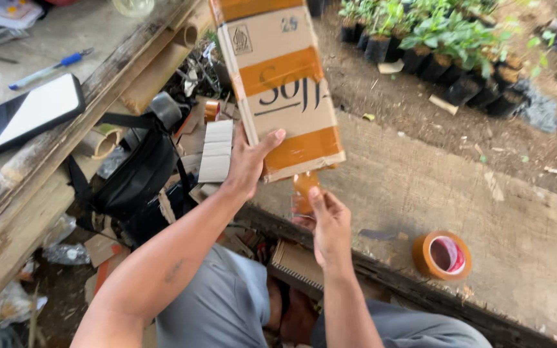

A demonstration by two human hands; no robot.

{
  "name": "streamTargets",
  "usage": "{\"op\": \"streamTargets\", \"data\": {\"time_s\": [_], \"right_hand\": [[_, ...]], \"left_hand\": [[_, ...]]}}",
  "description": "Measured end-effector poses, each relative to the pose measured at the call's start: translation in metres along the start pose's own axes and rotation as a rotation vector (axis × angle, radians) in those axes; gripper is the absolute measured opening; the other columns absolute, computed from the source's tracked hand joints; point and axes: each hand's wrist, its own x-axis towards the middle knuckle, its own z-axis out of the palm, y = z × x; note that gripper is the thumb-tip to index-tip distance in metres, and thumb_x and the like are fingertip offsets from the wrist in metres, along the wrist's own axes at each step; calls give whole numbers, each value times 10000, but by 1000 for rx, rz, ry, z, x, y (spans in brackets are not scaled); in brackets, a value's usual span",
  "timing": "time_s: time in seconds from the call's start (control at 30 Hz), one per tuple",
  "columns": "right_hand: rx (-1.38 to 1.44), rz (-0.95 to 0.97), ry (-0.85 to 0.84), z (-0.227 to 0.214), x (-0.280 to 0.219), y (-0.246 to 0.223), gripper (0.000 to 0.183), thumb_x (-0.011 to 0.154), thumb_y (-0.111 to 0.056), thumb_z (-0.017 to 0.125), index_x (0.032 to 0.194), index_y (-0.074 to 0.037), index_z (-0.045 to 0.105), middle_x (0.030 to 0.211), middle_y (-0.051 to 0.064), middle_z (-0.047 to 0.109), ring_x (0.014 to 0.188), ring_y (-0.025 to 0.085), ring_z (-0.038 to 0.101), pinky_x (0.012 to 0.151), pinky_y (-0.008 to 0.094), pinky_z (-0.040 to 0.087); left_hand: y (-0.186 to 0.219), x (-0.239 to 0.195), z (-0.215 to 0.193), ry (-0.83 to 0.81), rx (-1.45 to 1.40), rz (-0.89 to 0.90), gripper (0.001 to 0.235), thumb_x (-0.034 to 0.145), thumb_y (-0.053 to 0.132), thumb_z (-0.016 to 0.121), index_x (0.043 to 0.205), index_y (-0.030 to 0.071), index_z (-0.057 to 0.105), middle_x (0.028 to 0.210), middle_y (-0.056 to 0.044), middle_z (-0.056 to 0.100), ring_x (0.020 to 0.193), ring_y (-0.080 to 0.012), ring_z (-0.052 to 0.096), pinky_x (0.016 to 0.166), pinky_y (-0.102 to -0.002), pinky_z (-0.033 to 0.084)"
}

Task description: The person tapes a cardboard box with brown packing tape on a wooden workbench. They apply multiple strips of tape across the box, rotate it to seal different sides, and press the tape down to secure it.

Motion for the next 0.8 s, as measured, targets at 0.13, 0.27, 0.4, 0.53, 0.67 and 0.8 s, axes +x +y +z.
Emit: {"op": "streamTargets", "data": {"time_s": [0.13, 0.27, 0.4, 0.53, 0.67, 0.8], "right_hand": [[176, 12, 119, 8, 11, 3, 239, 944, -246, 733, 999, -15, 749, 810, 36, 712, 632, 113, 644, 594, 256, 563], [279, 58, 120, 6, 12, 15, 185, 924, -208, 753, 977, -32, 739, 821, 10, 707, 628, 84, 624, 595, 236, 552], [356, 41, 150, 10, 21, 13, 184, 939, -204, 792, 918, -43, 704, 787, -4, 673, 608, 79, 595, 575, 216, 516], [189, 21, 205, 16, 19, -3, 199, 870, -182, 814, 934, -7, 743, 765, 22, 684, 574, 83, 563, 527, 219, 480], [-146, -150, 86, 10, 12, -41, 221, 891, -130, 835, 998, 46, 756, 784, 41, 657, 621, 78, 526, 538, 225, 418], [-988, 72, 83, 9, 10, -78, 173, 918, -212, 755, 1053, -108, 780, 787, 70, 734, 550, 196, 545, 497, 358, 430]], "left_hand": [[4, 4, 0, -43, 109, 158, 1029, 806, 257, 833, 1533, 30, 141, 1386, -216, 511, 1265, -281, 611, 1078, -414, 549], [8, 1, -3, -124, 169, 318, 1063, 820, 227, 842, 1551, 0, 103, 1415, -218, 493, 1324, -295, 579, 1129, -428, 534], [18, -2, 3, -135, 328, 424, 1062, 828, 217, 860, 1563, -4, 126, 1426, -224, 493, 1363, -306, 578, 1149, -436, 489], [24, -7, 10, -92, 487, 507, 1107, 808, 229, 883, 1577, -3, 120, 1448, -240, 481, 1379, -329, 552, 1179, -454, 457], [30, -11, 13, -110, 436, 497, 1085, 819, 268, 852, 1585, 1, 131, 1450, -236, 516, 1377, -331, 569, 1198, -458, 494], [33, -11, 10, -160, 538, 479, 1107, 798, 314, 846, 1584, 1, 133, 1456, -243, 507, 1368, -345, 580, 1174, -457, 512]]}}
